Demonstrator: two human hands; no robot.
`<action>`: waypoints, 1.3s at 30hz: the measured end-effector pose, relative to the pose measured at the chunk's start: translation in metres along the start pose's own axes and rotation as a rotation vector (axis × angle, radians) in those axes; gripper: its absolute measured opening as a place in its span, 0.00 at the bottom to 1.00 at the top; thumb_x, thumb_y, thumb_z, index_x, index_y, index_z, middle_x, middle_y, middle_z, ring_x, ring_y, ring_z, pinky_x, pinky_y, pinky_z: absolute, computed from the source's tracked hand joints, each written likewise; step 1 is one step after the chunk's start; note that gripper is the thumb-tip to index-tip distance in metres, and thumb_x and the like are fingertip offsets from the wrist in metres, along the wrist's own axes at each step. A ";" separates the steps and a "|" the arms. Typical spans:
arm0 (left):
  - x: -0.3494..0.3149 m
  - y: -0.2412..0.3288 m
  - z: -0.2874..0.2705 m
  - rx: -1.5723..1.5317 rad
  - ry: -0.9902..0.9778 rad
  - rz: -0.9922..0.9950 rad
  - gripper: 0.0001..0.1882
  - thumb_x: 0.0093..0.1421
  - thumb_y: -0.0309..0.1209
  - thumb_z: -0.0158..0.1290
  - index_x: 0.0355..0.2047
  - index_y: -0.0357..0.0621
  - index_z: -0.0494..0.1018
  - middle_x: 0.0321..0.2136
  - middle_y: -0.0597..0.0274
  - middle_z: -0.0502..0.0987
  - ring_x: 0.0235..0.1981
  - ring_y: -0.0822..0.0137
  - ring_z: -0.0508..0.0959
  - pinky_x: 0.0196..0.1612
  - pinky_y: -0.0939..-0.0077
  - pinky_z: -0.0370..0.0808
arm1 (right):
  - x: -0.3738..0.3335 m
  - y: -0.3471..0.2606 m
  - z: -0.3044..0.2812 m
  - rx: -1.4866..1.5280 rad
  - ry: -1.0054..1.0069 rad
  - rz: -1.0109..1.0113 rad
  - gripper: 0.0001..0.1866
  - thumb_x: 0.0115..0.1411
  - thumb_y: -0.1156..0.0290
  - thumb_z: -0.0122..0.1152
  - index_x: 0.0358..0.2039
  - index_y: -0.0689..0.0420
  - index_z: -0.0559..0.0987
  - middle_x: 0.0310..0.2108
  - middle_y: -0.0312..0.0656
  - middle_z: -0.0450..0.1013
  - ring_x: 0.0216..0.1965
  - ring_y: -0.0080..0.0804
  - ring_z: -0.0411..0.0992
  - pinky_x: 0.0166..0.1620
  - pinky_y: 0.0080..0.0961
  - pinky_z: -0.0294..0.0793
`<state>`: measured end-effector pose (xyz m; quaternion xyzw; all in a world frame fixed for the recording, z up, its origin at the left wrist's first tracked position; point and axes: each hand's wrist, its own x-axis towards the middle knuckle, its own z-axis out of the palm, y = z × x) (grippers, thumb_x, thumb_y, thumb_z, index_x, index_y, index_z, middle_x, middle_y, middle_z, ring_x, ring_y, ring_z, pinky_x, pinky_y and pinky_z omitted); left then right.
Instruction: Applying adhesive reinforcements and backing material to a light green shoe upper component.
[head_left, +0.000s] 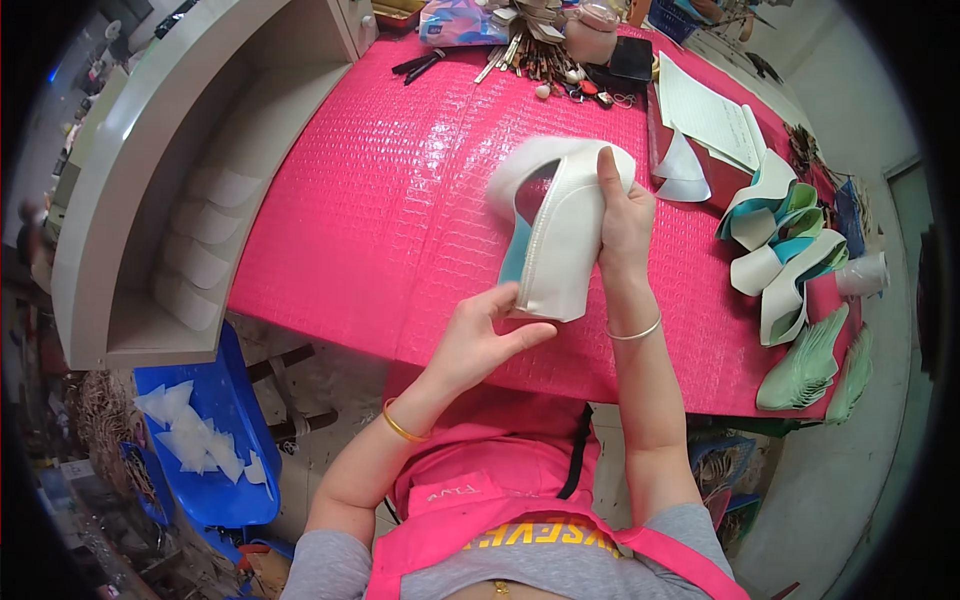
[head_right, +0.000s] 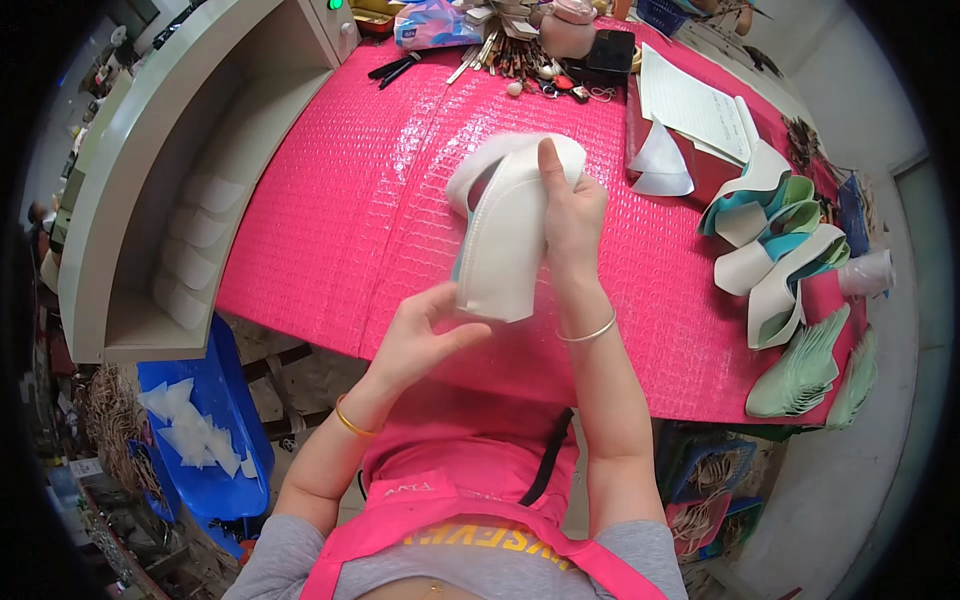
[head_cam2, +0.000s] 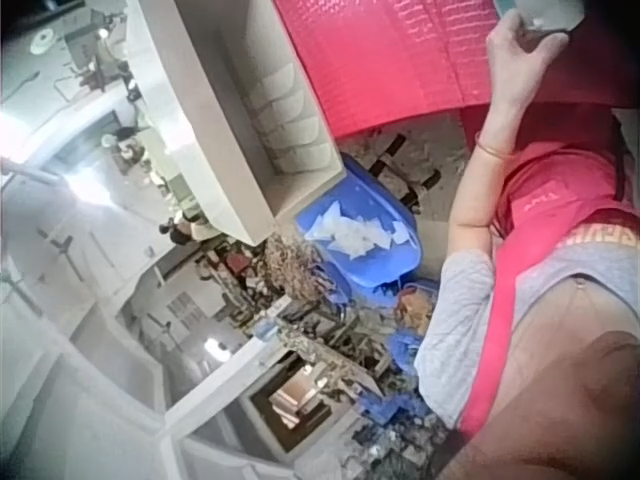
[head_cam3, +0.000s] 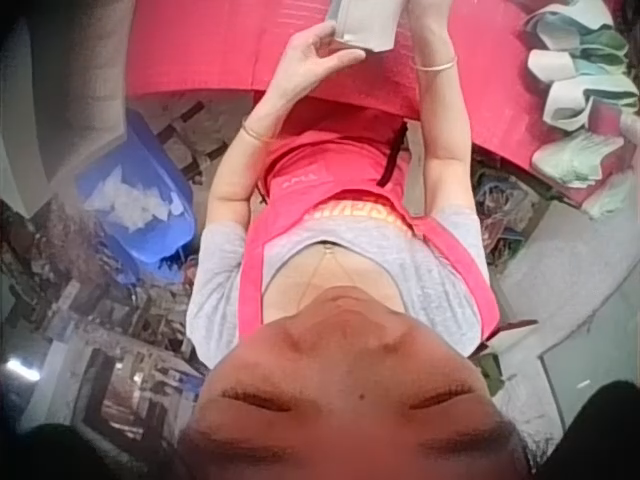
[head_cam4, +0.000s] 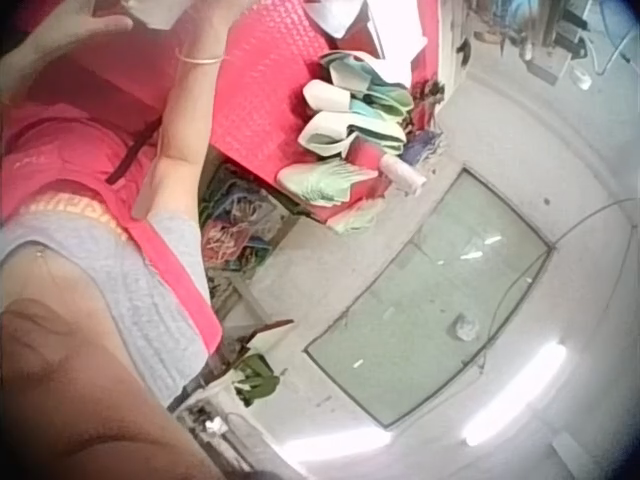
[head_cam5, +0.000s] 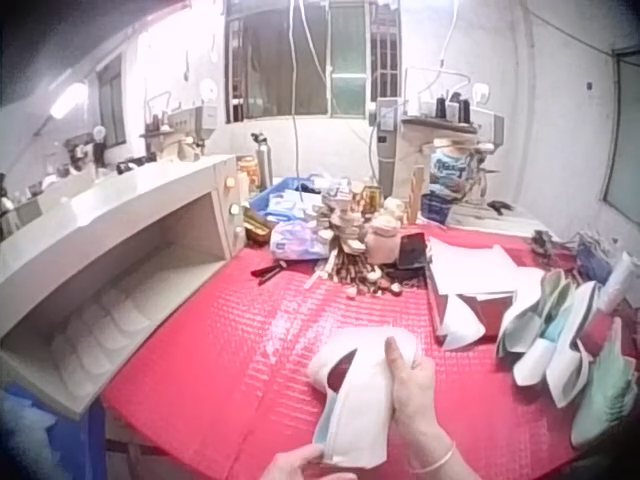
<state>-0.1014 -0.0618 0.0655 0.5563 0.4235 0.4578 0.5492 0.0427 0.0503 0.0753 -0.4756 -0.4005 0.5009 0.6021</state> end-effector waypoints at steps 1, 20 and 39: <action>0.003 0.002 -0.003 0.051 0.030 -0.083 0.11 0.53 0.24 0.52 0.37 0.31 0.71 0.32 0.59 0.76 0.35 0.74 0.74 0.40 0.82 0.69 | 0.001 0.003 0.003 0.004 -0.016 0.025 0.22 0.55 0.51 0.52 0.19 0.58 0.75 0.15 0.33 0.70 0.13 0.15 0.65 0.16 0.11 0.61; 0.061 0.024 -0.033 -0.660 0.635 -0.084 0.19 0.59 0.42 0.46 0.34 0.35 0.71 0.27 0.59 0.75 0.26 0.71 0.75 0.29 0.78 0.72 | -0.052 -0.004 0.026 -0.451 -0.697 -0.173 0.22 0.45 0.72 0.64 0.40 0.66 0.69 0.35 0.44 0.70 0.36 0.27 0.68 0.40 0.21 0.67; 0.067 0.034 -0.025 -0.678 0.719 0.109 0.17 0.60 0.39 0.45 0.29 0.36 0.72 0.23 0.64 0.74 0.21 0.75 0.73 0.24 0.81 0.70 | -0.067 -0.020 0.050 0.169 -0.493 -0.049 0.12 0.52 0.72 0.56 0.35 0.67 0.73 0.31 0.37 0.71 0.36 0.22 0.67 0.38 0.19 0.66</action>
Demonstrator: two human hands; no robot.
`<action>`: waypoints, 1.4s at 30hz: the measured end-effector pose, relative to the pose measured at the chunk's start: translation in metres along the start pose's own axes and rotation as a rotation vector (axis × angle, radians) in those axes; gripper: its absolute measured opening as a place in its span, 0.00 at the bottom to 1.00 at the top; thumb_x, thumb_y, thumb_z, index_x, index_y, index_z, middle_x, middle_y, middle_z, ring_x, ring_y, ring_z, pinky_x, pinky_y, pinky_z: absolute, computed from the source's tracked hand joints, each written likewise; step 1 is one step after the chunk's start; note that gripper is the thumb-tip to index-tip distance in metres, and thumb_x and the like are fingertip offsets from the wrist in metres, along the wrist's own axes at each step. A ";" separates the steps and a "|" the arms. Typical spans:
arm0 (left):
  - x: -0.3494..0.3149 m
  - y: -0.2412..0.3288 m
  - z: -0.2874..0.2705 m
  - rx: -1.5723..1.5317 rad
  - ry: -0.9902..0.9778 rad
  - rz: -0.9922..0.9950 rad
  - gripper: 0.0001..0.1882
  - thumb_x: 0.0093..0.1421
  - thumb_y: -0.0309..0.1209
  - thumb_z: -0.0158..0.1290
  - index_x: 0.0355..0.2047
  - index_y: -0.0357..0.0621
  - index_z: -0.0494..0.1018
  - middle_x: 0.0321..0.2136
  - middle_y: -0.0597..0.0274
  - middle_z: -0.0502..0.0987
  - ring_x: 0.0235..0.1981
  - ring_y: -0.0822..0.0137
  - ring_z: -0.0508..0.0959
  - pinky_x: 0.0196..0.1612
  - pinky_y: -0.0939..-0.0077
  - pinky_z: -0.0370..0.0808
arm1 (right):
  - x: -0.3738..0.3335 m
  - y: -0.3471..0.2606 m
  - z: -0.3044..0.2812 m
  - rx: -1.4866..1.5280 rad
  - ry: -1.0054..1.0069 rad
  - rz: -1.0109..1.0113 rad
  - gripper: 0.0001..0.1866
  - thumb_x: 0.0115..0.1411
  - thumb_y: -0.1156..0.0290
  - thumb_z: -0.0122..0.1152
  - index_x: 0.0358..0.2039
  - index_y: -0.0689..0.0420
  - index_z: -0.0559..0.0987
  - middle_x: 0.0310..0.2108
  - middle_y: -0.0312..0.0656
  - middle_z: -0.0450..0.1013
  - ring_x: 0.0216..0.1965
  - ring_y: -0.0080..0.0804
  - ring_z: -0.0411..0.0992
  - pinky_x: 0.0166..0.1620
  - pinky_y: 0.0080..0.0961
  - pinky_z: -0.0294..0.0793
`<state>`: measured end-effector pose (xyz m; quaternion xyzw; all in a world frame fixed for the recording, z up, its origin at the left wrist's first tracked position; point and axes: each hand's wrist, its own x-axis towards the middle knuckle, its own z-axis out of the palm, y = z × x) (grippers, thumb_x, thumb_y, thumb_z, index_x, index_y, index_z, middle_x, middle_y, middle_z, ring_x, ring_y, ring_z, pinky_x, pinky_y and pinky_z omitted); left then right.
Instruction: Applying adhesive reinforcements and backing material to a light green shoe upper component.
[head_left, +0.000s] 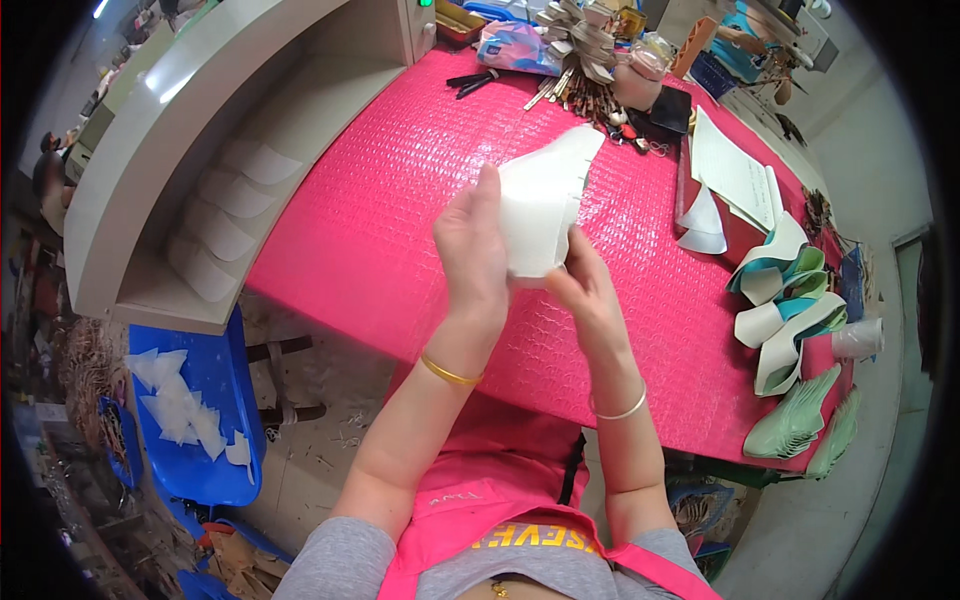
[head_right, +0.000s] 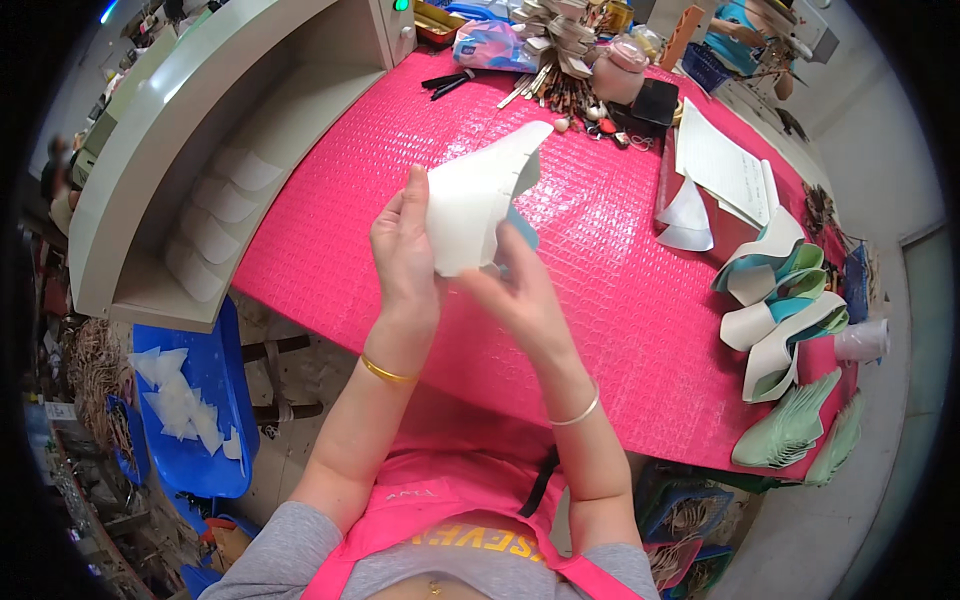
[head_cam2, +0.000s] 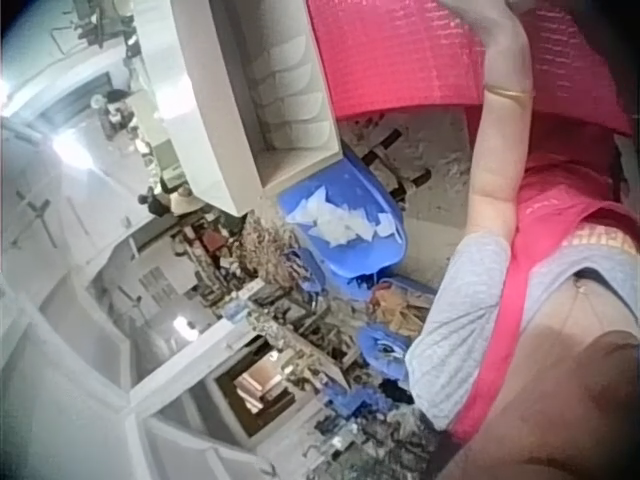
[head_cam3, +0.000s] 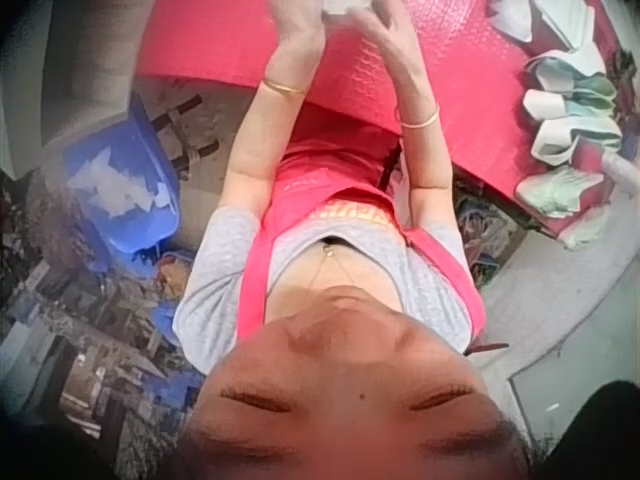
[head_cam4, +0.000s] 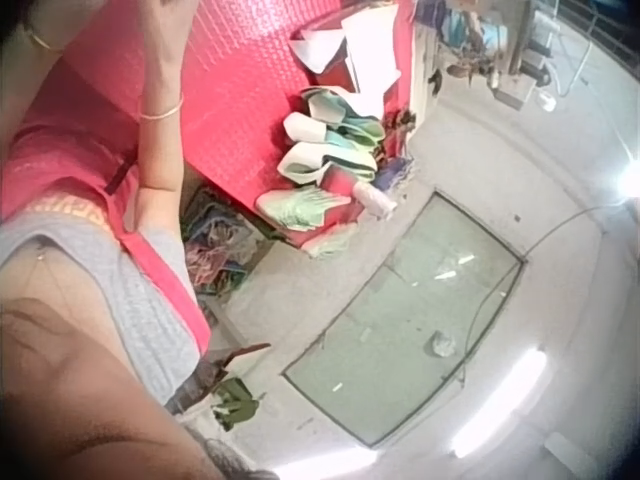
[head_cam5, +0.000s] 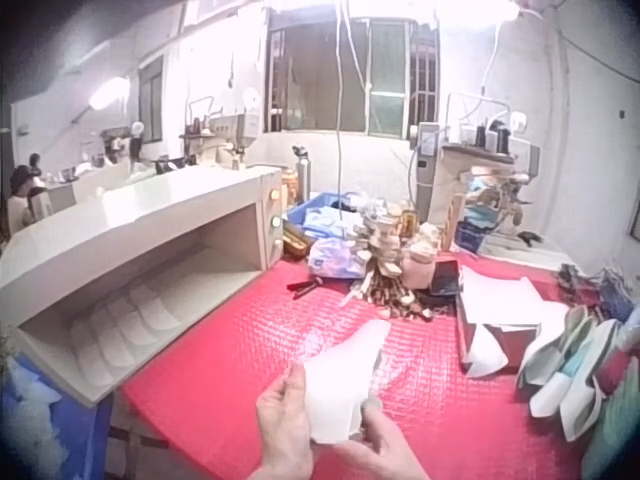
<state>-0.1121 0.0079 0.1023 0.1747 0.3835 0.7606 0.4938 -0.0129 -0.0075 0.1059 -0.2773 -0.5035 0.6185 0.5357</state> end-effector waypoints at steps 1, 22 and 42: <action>-0.002 0.001 0.002 0.046 0.029 0.040 0.17 0.59 0.39 0.45 0.28 0.36 0.72 0.22 0.63 0.74 0.21 0.75 0.73 0.24 0.81 0.70 | 0.000 -0.002 -0.001 -0.005 -0.001 -0.006 0.12 0.52 0.72 0.56 0.35 0.67 0.73 0.31 0.37 0.71 0.36 0.22 0.67 0.38 0.19 0.66; -0.043 -0.036 -0.018 0.651 -0.250 0.883 0.11 0.51 0.30 0.55 0.18 0.35 0.70 0.15 0.57 0.70 0.17 0.67 0.69 0.21 0.73 0.63 | 0.019 0.013 -0.018 -0.061 0.466 0.012 0.24 0.62 0.53 0.39 0.22 0.59 0.73 0.19 0.33 0.69 0.21 0.17 0.64 0.27 0.16 0.64; 0.010 0.031 -0.049 0.798 -0.504 0.066 0.09 0.55 0.26 0.50 0.34 0.32 0.74 0.24 0.65 0.76 0.28 0.80 0.71 0.35 0.83 0.69 | 0.045 0.019 -0.025 -0.543 -0.244 -0.031 0.14 0.48 0.79 0.60 0.37 0.63 0.74 0.33 0.39 0.74 0.34 0.21 0.71 0.36 0.17 0.71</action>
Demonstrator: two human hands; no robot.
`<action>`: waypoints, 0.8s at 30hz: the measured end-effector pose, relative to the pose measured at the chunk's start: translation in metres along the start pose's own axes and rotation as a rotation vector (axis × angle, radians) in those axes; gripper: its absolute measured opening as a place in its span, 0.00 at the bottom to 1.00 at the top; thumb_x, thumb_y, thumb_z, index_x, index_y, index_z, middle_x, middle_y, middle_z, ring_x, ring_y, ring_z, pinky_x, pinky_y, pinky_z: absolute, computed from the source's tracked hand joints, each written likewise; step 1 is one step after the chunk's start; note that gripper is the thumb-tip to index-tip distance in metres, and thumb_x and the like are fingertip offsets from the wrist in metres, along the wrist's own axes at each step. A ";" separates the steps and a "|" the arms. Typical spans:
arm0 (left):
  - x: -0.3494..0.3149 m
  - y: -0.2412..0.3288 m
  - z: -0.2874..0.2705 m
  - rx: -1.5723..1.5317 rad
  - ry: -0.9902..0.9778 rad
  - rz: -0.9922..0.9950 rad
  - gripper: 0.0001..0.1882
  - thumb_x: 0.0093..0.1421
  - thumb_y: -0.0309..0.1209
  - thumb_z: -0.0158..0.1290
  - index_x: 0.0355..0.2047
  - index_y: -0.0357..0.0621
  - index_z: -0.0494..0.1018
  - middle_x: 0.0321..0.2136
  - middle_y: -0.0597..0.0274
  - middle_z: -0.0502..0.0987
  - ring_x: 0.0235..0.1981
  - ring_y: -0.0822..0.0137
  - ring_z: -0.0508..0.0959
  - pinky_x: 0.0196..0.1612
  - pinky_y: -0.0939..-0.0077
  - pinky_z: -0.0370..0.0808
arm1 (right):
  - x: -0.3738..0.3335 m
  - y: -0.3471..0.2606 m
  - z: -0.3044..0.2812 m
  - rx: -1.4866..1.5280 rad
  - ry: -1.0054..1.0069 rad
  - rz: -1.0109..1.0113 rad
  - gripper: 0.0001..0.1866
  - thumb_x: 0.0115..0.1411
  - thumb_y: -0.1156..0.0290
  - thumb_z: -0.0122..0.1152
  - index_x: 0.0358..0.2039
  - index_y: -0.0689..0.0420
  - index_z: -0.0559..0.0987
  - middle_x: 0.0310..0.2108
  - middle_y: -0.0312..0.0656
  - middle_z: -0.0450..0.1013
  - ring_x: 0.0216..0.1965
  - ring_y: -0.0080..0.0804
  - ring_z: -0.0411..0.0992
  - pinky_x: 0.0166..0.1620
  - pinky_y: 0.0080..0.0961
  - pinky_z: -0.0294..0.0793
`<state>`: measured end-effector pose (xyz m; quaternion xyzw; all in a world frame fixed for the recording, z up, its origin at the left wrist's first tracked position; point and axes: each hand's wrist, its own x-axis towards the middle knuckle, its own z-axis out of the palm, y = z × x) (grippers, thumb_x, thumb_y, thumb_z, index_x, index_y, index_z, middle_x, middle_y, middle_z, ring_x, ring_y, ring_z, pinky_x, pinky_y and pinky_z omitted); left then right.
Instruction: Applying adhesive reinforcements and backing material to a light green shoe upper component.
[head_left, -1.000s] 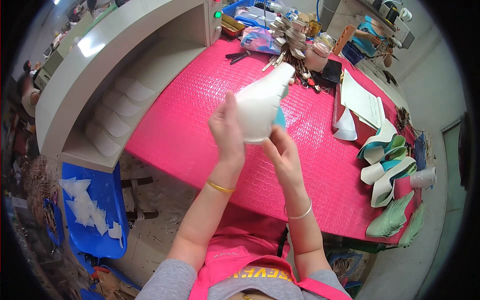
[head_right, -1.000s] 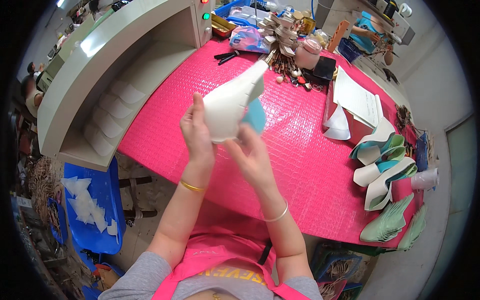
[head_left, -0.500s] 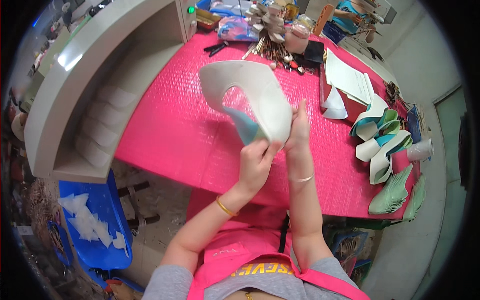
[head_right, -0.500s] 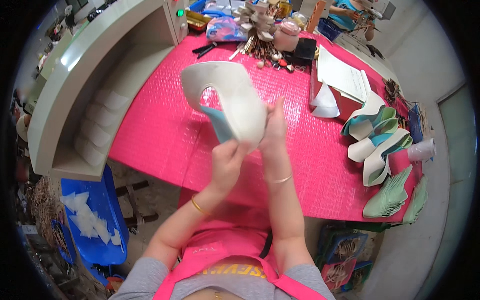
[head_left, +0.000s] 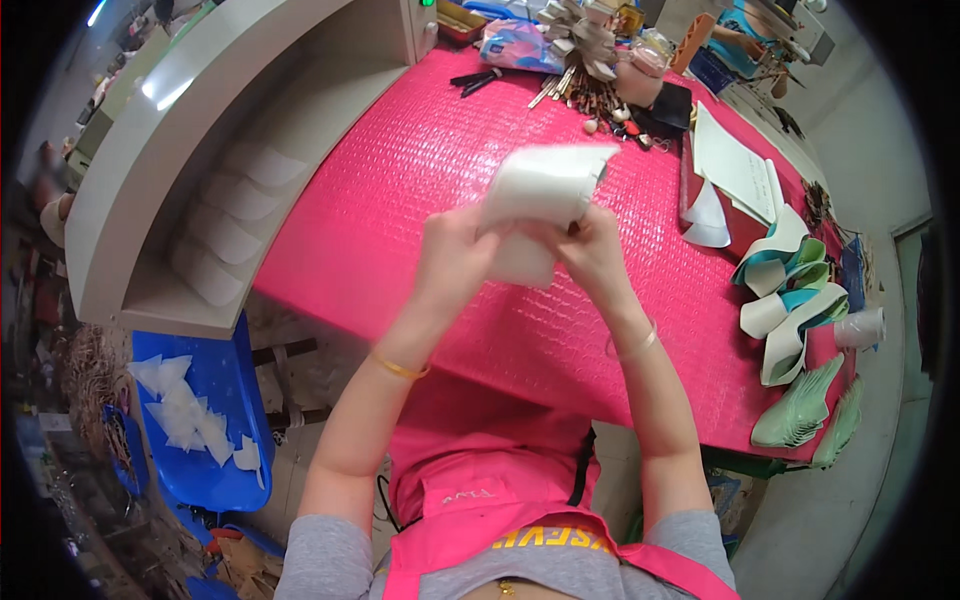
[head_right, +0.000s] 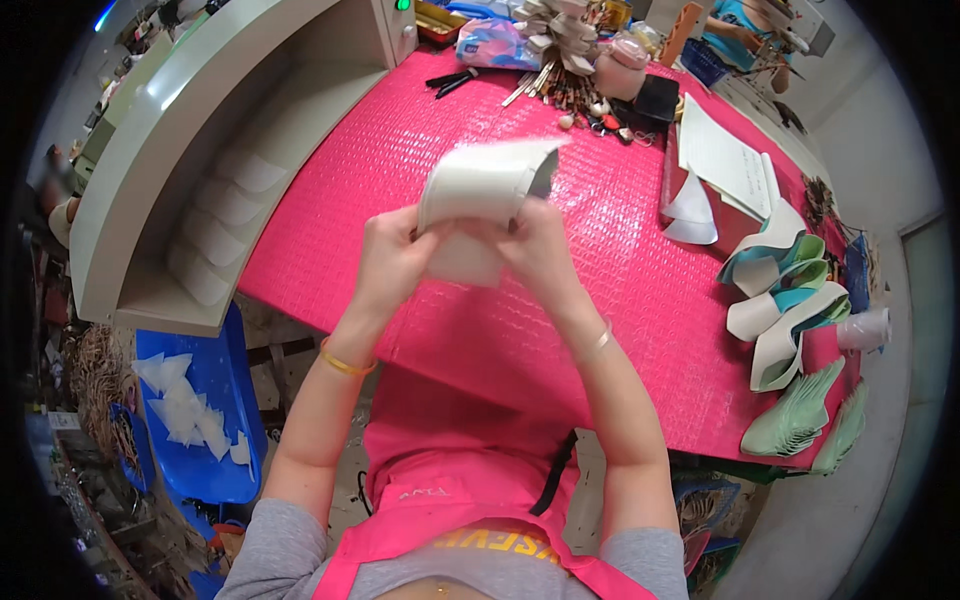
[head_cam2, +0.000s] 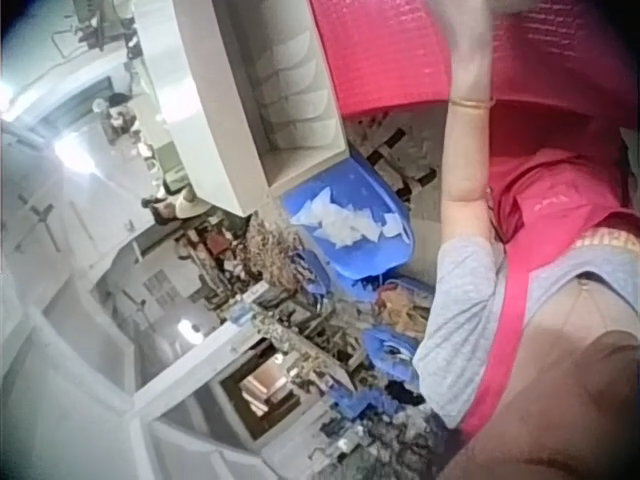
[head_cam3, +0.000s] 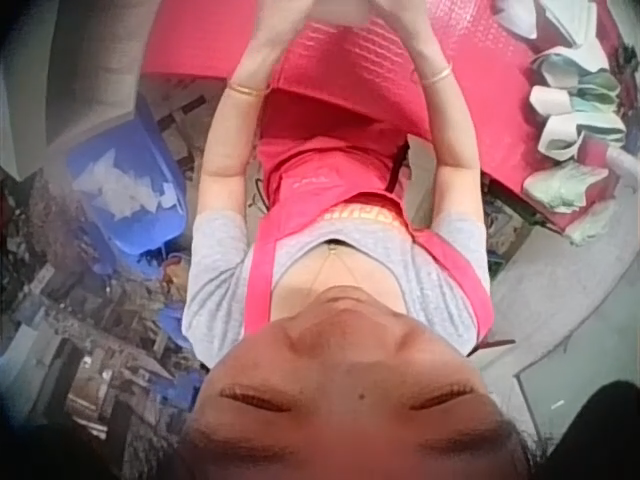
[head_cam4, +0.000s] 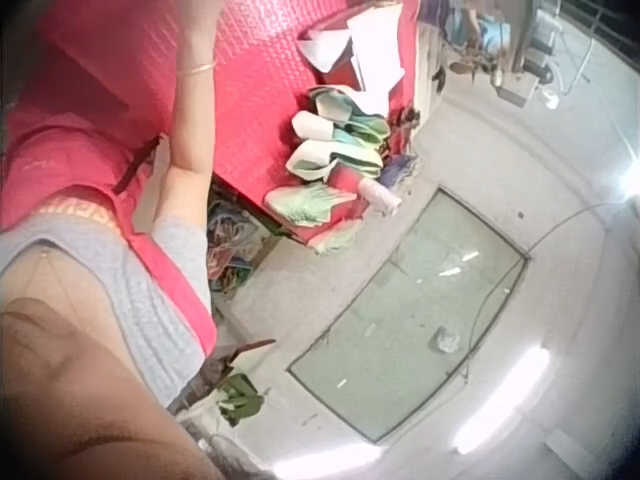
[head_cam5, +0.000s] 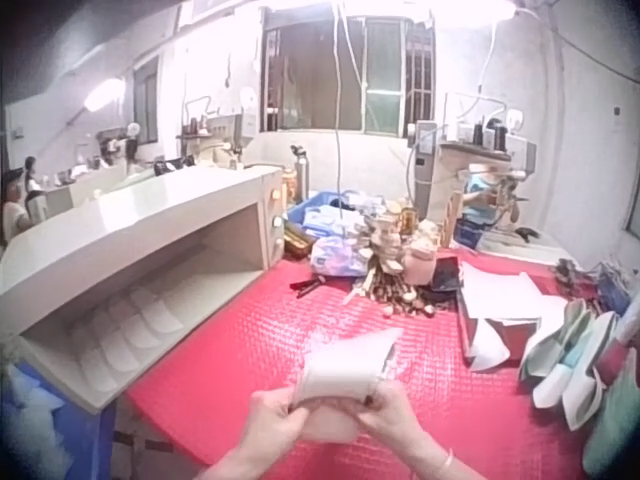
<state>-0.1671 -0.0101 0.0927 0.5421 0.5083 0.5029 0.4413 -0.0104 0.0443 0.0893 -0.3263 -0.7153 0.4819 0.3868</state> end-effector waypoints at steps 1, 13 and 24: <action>0.001 -0.003 0.003 0.107 0.088 0.008 0.12 0.55 0.26 0.49 0.38 0.31 0.71 0.25 0.64 0.75 0.29 0.80 0.70 0.36 0.84 0.69 | 0.007 0.000 0.001 -0.229 0.008 -0.010 0.13 0.48 0.79 0.60 0.37 0.63 0.74 0.32 0.39 0.74 0.34 0.19 0.71 0.35 0.17 0.71; 0.014 -0.067 -0.017 0.320 0.507 -0.127 0.38 0.58 0.47 0.43 0.58 0.32 0.44 0.49 0.38 0.54 0.52 0.45 0.56 0.52 0.66 0.57 | -0.013 -0.023 0.024 -0.648 0.140 -0.489 0.25 0.47 0.72 0.59 0.47 0.62 0.66 0.36 0.51 0.70 0.41 0.48 0.68 0.43 0.41 0.64; 0.000 -0.024 -0.008 -0.161 0.098 -0.338 0.25 0.61 0.49 0.35 0.43 0.38 0.64 0.39 0.45 0.69 0.39 0.60 0.69 0.41 0.62 0.64 | 0.036 -0.042 0.004 -0.202 0.327 -0.036 0.18 0.55 0.55 0.50 0.23 0.59 0.72 0.14 0.38 0.65 0.19 0.32 0.67 0.24 0.26 0.64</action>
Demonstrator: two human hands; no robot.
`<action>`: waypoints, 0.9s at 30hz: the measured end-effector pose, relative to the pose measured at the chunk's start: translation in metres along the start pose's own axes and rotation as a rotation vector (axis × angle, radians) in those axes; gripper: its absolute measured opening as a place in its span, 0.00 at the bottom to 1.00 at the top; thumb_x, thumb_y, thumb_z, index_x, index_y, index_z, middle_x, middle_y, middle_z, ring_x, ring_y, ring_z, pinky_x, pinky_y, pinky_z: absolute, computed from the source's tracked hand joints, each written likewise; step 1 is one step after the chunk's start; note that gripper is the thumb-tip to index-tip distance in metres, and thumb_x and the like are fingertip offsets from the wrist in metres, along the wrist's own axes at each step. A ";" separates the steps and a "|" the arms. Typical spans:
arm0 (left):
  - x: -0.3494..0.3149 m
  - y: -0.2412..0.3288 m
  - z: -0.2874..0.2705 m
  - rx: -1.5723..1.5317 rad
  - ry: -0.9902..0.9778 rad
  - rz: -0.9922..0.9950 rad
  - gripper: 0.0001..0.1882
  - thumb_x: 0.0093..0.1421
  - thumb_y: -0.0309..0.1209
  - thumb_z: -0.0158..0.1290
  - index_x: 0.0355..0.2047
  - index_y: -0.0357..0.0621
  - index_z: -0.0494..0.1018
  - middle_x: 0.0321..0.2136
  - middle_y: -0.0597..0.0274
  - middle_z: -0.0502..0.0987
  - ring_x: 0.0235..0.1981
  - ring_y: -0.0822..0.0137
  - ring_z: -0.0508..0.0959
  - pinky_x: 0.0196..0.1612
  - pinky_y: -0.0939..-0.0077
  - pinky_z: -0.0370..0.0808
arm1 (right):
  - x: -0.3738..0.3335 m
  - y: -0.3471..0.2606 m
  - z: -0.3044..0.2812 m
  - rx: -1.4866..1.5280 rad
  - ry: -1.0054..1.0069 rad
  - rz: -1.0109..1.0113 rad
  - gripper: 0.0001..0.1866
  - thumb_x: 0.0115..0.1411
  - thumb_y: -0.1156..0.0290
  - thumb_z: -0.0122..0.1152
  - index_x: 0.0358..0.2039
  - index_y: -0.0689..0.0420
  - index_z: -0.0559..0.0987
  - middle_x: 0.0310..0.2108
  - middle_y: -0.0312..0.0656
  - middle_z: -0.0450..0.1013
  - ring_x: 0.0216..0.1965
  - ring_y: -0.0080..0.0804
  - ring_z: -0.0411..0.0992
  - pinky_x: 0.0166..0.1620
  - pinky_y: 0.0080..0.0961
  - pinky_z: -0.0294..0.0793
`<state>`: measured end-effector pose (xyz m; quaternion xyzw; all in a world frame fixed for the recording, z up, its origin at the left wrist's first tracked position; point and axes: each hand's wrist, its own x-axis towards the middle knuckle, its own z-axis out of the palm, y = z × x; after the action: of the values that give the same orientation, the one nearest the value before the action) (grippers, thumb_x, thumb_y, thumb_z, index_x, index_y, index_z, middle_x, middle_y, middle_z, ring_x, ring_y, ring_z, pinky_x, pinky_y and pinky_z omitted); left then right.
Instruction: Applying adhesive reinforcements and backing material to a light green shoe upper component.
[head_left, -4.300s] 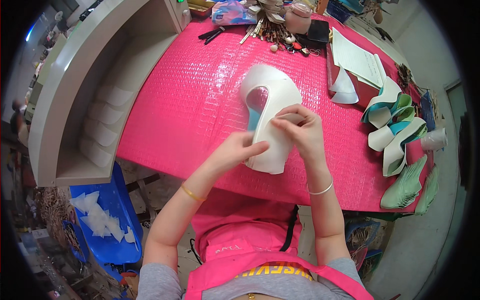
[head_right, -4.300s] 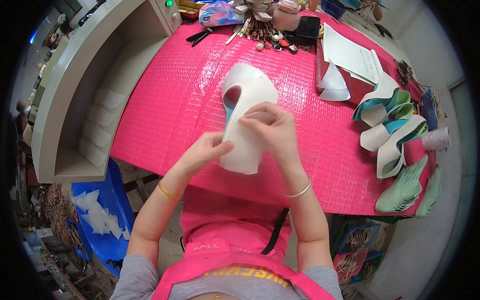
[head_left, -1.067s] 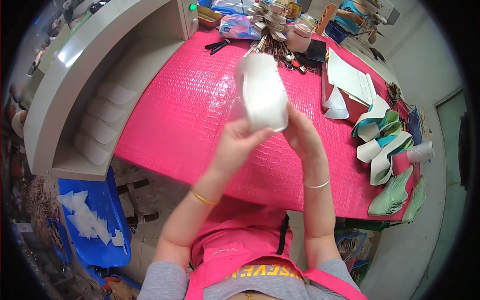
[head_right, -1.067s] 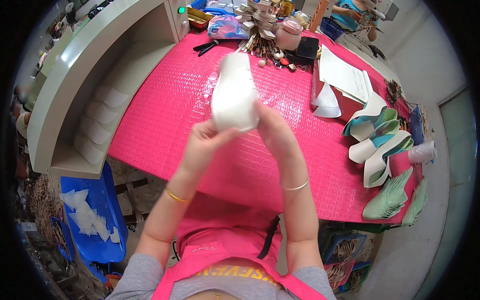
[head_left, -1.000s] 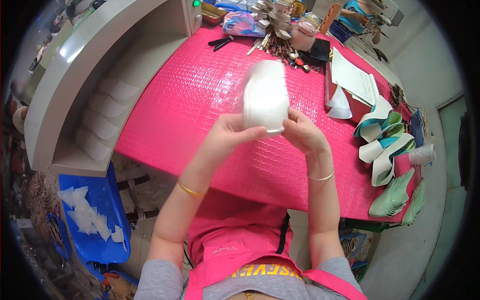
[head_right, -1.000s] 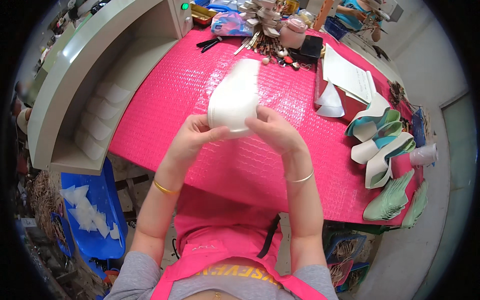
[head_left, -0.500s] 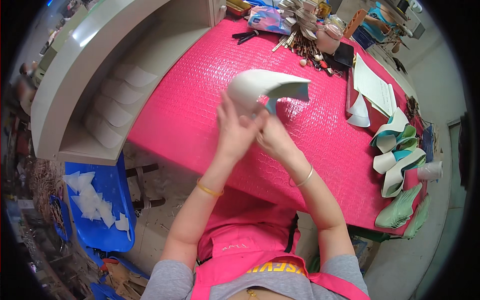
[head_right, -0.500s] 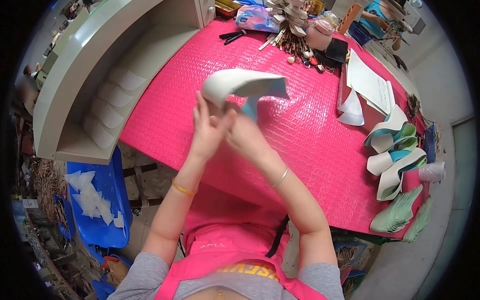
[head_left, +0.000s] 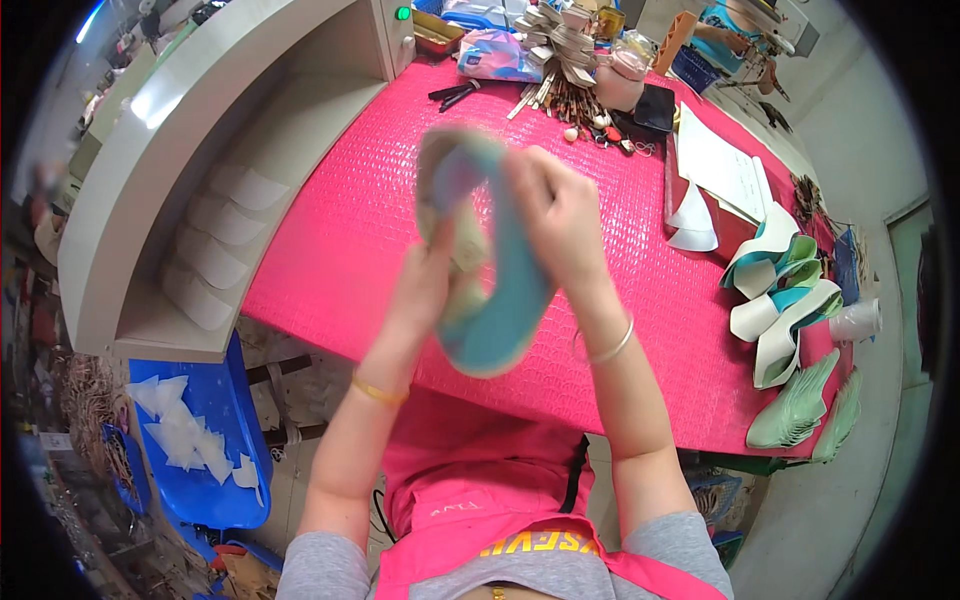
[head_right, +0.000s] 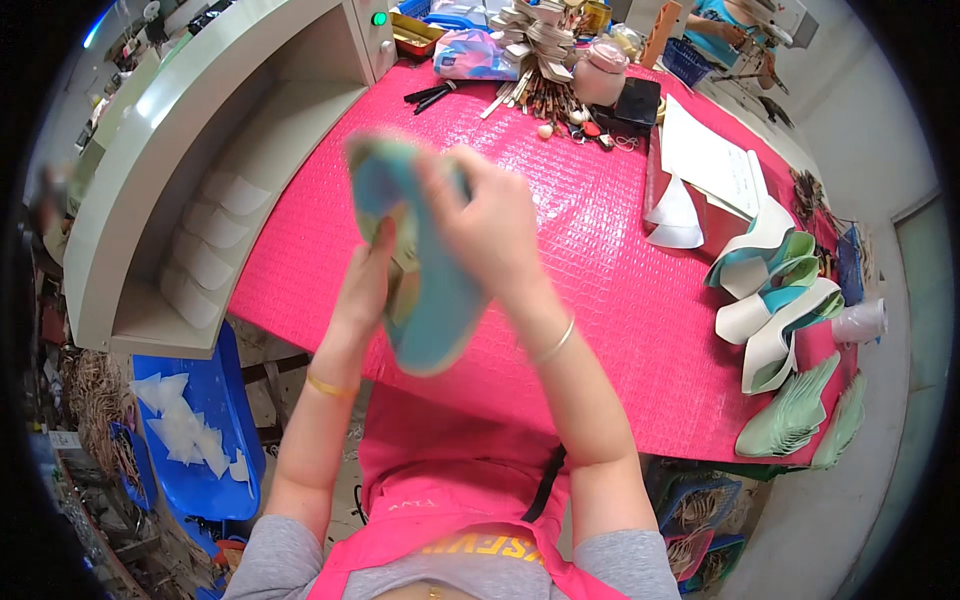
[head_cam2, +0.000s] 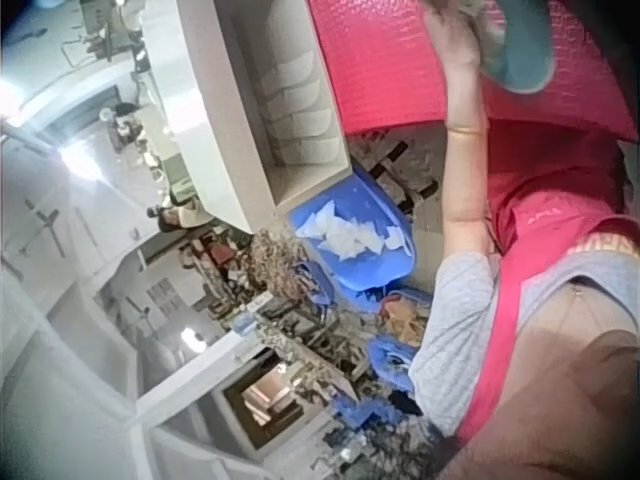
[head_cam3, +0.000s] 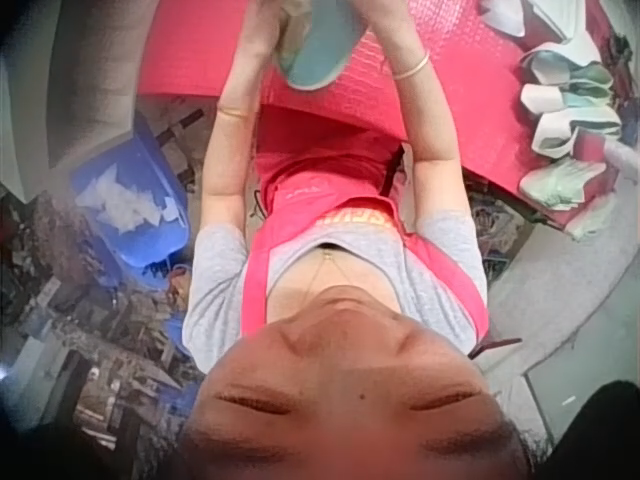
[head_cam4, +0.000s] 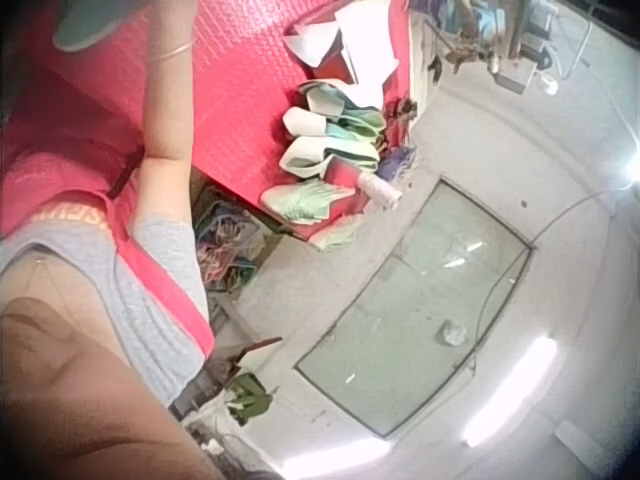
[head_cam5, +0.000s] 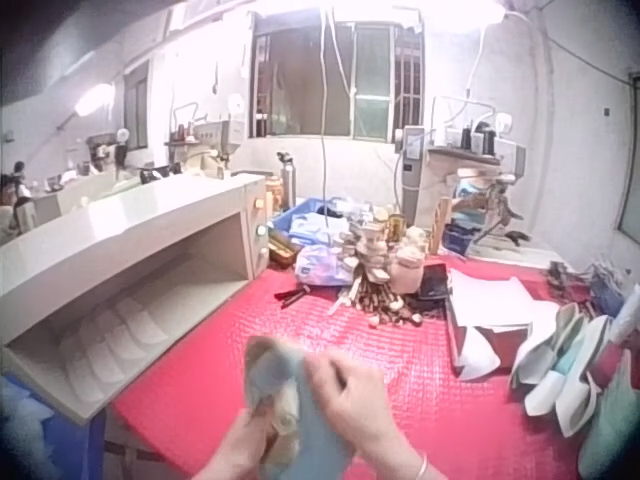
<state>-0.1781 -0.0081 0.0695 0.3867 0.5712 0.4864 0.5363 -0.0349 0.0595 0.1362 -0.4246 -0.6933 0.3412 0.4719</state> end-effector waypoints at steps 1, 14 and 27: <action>-0.018 0.004 0.010 -0.157 0.027 0.068 0.26 0.61 0.49 0.34 0.46 0.38 0.63 0.43 0.45 0.68 0.41 0.62 0.70 0.43 0.64 0.64 | 0.010 -0.003 -0.003 0.206 -0.120 0.321 0.23 0.57 0.51 0.48 0.19 0.59 0.72 0.11 0.35 0.62 0.18 0.28 0.65 0.24 0.26 0.63; -0.018 0.087 0.042 -1.007 -0.410 0.252 0.37 0.60 0.55 0.30 0.52 0.30 0.57 0.49 0.51 0.65 0.51 0.61 0.65 0.55 0.68 0.60 | -0.032 -0.052 -0.010 -0.335 0.115 -0.523 0.10 0.41 0.76 0.61 0.27 0.59 0.72 0.28 0.43 0.71 0.35 0.32 0.70 0.46 0.29 0.65; -0.027 0.095 0.019 -0.018 -0.401 0.486 0.18 0.61 0.38 0.42 0.43 0.36 0.68 0.36 0.60 0.73 0.40 0.72 0.70 0.46 0.76 0.64 | 0.022 0.001 -0.082 0.957 -0.307 0.275 0.18 0.60 0.58 0.47 0.35 0.62 0.74 0.30 0.40 0.74 0.33 0.25 0.72 0.39 0.22 0.69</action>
<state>-0.1638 -0.0101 0.1694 0.5952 0.3406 0.5194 0.5099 0.0389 0.0861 0.1701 -0.1936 -0.4589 0.7371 0.4567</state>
